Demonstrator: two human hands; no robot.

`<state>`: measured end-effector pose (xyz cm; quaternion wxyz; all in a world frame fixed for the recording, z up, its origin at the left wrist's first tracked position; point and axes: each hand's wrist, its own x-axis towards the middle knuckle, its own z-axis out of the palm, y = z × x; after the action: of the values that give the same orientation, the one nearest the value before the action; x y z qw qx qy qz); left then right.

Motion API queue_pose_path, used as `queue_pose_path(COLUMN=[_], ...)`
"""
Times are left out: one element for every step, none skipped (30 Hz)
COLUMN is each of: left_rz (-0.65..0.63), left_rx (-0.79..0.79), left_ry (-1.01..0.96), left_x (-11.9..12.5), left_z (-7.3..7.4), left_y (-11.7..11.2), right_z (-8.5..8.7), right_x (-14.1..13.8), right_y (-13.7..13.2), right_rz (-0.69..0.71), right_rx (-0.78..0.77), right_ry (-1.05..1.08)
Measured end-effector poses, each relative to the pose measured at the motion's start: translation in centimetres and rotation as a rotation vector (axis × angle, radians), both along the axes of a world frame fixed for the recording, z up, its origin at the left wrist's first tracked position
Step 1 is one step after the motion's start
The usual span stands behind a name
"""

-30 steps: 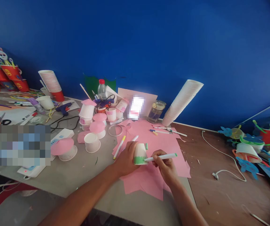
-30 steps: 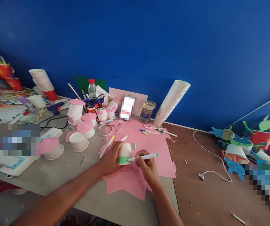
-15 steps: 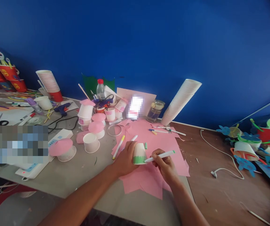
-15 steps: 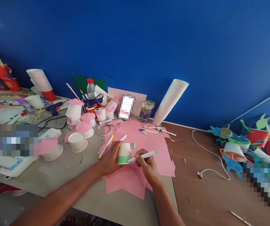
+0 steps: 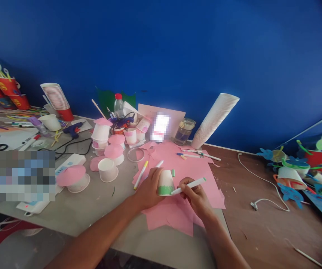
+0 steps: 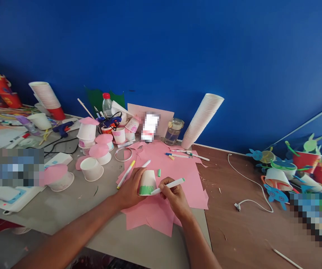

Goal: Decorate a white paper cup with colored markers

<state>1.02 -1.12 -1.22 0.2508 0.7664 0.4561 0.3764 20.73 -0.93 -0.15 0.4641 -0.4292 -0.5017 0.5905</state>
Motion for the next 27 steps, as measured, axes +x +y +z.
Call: queue_pose_path(left_rz=[0.003, 0.005, 0.003, 0.0, -0.005, -0.008, -0.011, -0.01, -0.009, -0.008, -0.008, -0.006, -0.007, -0.006, -0.005, -0.001, 0.002, 0.001, -0.001, -0.006, -0.009, -0.01, -0.009, -0.007, -0.005, -0.005, -0.008], left_rx=[-0.003, -0.009, -0.017, -0.025, -0.031, -0.035, -0.04, -0.041, -0.042, -0.041, -0.04, -0.038, -0.036, -0.033, -0.033, -0.035, -0.038, -0.042, -0.045, -0.045, -0.043, -0.04, -0.036, -0.033, -0.031, -0.031, -0.033], left_ry=[0.002, 0.004, 0.006, 0.007, 0.006, 0.004, 0.003, 0.001, 0.002, 0.002, 0.002, 0.001, -0.001, -0.002, -0.003, -0.005, -0.006, -0.006, -0.007, -0.007, -0.008, -0.009, -0.01, -0.011, -0.012, -0.01, -0.006], left_x=[-0.02, -0.03, -0.05, -0.07, -0.08, -0.08, -0.08, -0.08, -0.07, -0.06, -0.05, -0.03, -0.02, -0.02, -0.01, -0.01, -0.01, -0.01, -0.01, -0.01, -0.01, 0.0, 0.0, 0.0, 0.0, -0.01, -0.02], left_z=[0.0, 0.03, 0.08, 0.14, 0.22, 0.29, 0.36, 0.4, 0.43, 0.43, 0.41, 0.37, 0.32, 0.26, 0.22, 0.18, 0.18, 0.2, 0.25, 0.33, 0.42, 0.5, 0.56, 0.59, 0.58, 0.53, 0.44], left_y=[0.01, 0.01, 0.01, 0.0, 0.0, -0.01, -0.02, -0.04, -0.05, -0.07, -0.08, -0.09, -0.09, -0.09, -0.09, -0.08, -0.07, -0.07, -0.08, -0.09, -0.1, -0.12, -0.14, -0.15, -0.16, -0.15, -0.14], right_z=[-0.02, -0.04, -0.05, -0.06, -0.06, -0.04, -0.03, 0.0, 0.02, 0.04, 0.05, 0.06, 0.05, 0.04, 0.02, 0.0, -0.02, -0.04, -0.06, -0.07, -0.08, -0.09, -0.1, -0.12, -0.14, -0.16, -0.19], right_x=[0.0, 0.0, 0.0, 0.0, 0.0, -0.01, -0.02, -0.04, -0.05, -0.06, -0.06, -0.07, -0.06, -0.06, -0.06, -0.06, -0.07, -0.07, -0.07, -0.08, -0.08, -0.07, -0.06, -0.05, -0.02, 0.02, 0.06], right_y=[0.02, 0.04, 0.07, 0.1, 0.12, 0.13, 0.14, 0.13, 0.13, 0.13, 0.13, 0.13, 0.14, 0.15, 0.16, 0.17, 0.17, 0.17, 0.16, 0.15, 0.15, 0.15, 0.17, 0.19, 0.23, 0.28, 0.34], right_rz=[-0.007, -0.03, -0.056, -0.07, -0.063, -0.04, -0.014, -0.002, -0.005, -0.025, -0.049, -0.062, -0.056, -0.036, -0.013, -0.001, -0.006, -0.026, -0.053, -0.071, -0.071, -0.056, -0.037, -0.022, -0.023, -0.039, -0.064], right_rx=[0.003, 0.013, 0.025, 0.03, 0.027, 0.019, 0.009, 0.006, 0.008, 0.015, 0.023, 0.024, 0.019, 0.009, -0.001, -0.005, -0.003, 0.006, 0.017, 0.022, 0.02, 0.012, 0.003, -0.005, -0.006, -0.003, 0.002], right_ry=[0.005, 0.013, 0.021, 0.024, 0.021, 0.014, 0.007, 0.002, 0.002, 0.006, 0.011, 0.013, 0.012, 0.008, 0.005, 0.006, 0.01, 0.015, 0.021, 0.023, 0.02, 0.015, 0.01, 0.009, 0.011, 0.018, 0.028])
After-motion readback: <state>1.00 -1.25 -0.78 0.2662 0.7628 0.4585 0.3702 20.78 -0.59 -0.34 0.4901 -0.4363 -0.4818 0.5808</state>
